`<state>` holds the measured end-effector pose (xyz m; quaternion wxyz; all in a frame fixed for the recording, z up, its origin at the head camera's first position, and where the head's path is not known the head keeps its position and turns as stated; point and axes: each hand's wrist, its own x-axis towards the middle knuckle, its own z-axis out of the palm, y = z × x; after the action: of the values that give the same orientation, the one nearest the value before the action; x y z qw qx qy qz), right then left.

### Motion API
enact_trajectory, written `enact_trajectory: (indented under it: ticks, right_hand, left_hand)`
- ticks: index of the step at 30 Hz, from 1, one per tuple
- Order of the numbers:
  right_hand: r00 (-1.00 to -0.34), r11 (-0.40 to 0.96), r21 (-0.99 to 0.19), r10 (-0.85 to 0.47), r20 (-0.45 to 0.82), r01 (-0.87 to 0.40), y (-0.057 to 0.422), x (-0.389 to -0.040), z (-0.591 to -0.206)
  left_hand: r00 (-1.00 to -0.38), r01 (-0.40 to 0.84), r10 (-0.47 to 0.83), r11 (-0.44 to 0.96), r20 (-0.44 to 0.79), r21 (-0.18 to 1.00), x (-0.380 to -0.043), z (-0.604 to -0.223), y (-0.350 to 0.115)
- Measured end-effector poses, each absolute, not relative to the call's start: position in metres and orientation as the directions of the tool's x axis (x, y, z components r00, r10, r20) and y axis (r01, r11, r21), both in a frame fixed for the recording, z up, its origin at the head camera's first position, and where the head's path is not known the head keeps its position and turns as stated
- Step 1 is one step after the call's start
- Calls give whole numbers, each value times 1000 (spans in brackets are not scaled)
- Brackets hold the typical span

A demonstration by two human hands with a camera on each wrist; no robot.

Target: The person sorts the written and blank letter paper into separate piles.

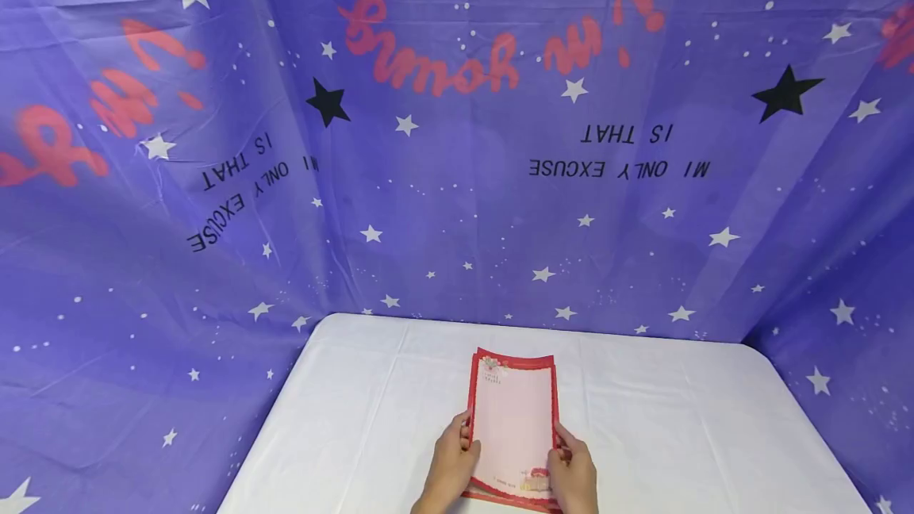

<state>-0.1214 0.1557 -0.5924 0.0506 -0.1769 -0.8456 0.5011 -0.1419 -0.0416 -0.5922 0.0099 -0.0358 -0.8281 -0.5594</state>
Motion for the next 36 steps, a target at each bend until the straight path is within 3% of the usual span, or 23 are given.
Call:
enact_trajectory:
  ticks: [5,11,23,33,36]
  right_hand:
    - [-944,333,-928,325,-56,170,151,-123,-583]
    - [-967,181,-983,253,16,31,121,-132,-571]
    - [-995,151,-987,-88,47,-60,55,-149,-581]
    - [-970,95,-995,-240,-26,3,19,-153,-603]
    - [-965,150,-989,-257,-56,17,12,-153,-610]
  left_hand:
    - [-992,17,125,184,-6,983,-143,-588,-53]
    - [-999,30,35,105,26,994,-140,-572,-87]
    - [-940,-128,-340,285,-25,950,-133,-570,-169]
    - [-915,-164,-399,489,52,857,-136,-589,-204]
    - [-916,-171,-398,523,61,835,-137,-593,-211]
